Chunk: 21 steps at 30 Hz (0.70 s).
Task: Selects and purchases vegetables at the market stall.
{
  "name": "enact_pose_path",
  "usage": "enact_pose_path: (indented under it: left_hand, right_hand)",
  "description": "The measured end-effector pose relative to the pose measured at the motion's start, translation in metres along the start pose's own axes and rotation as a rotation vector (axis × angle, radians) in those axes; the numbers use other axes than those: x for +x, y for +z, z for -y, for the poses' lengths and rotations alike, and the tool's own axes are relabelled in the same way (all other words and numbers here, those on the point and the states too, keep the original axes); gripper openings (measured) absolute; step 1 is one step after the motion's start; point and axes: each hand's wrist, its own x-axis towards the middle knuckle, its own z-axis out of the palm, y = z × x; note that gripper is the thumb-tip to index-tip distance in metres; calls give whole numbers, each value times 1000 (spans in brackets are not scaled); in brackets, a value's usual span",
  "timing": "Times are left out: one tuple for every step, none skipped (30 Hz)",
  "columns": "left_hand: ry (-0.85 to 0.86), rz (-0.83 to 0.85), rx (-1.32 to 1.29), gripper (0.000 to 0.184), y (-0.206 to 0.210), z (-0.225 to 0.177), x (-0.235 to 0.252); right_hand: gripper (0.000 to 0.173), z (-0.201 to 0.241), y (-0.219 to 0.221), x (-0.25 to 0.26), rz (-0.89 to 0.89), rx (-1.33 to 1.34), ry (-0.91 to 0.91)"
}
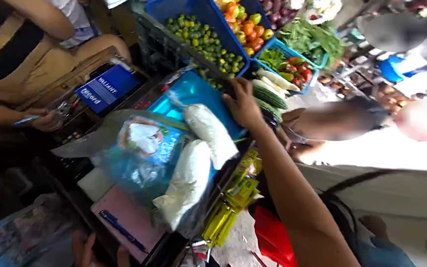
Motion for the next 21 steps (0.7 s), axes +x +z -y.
enact_pose_path:
  left_hand:
    - [-84, -44, -44, 73, 3, -1, 2]
    - [-202, -75, -99, 80, 6, -4, 6]
    - [-348, -97, -158, 85, 9, -10, 10]
    - [-499, -101, -213, 89, 10, -16, 14]
    - [-634, -100, -255, 91, 10, -21, 18]
    - [-738, -99, -288, 92, 11, -25, 21]
    - [-796, -104, -311, 92, 11, -27, 22]
    - [-817, -114, -336, 93, 12, -28, 23]
    - [-821, -129, -362, 94, 13, -29, 24]
    - [-813, -144, -387, 95, 13, -28, 24]
    - [-796, -156, -404, 95, 14, -27, 23]
    - [-771, -165, -419, 96, 15, -24, 21]
    - [-747, -174, -438, 96, 16, -23, 20]
    - [-729, -182, -462, 96, 16, -22, 20]
    - [-717, -189, -490, 96, 17, -22, 20]
    - [-710, -195, -517, 96, 17, -21, 20]
    - [-702, -204, -538, 97, 18, -19, 19]
    - [-685, -214, -559, 97, 18, -18, 18]
    - [-666, -233, -572, 96, 19, -16, 17]
    - [-643, -258, -576, 95, 20, -15, 17]
    - [-621, -282, -576, 95, 22, -14, 15]
  right_hand:
    - [51, 1, 3, -1, -5, -17, -4]
    - [49, 3, 5, -1, -20, -27, -3]
    - [47, 3, 5, -2, -45, -37, 2]
    - [45, 1, 6, -3, -78, -45, 2]
    - [44, 0, 8, -4, -105, -55, 6]
    - [43, 0, 8, -5, -117, -72, 23]
    - [43, 1, 9, -6, -121, -93, 30]
    - [41, 1, 10, -5, -124, -112, 19]
    - [38, 0, 11, -3, -127, -130, -6]
    - [36, -4, 12, -2, -124, -143, -31]
    - [35, -7, 14, -3, -120, -146, -46]
    - [34, -9, 15, -3, -120, -144, -57]
    - [34, -10, 16, -3, -124, -139, -70]
    - [33, -11, 16, -3, -131, -138, -77]
    - [32, -11, 16, -2, -138, -136, -79]
    - [30, -10, 16, -2, -146, -135, -79]
    - [29, -9, 16, -2, -150, -127, -75]
    - [28, -8, 16, -2, -151, -119, -63]
    - [27, -8, 17, -3, -153, -114, -49]
    - [27, -8, 18, -2, -151, -104, -39]
    - [27, -9, 18, -1, -151, -96, -37]
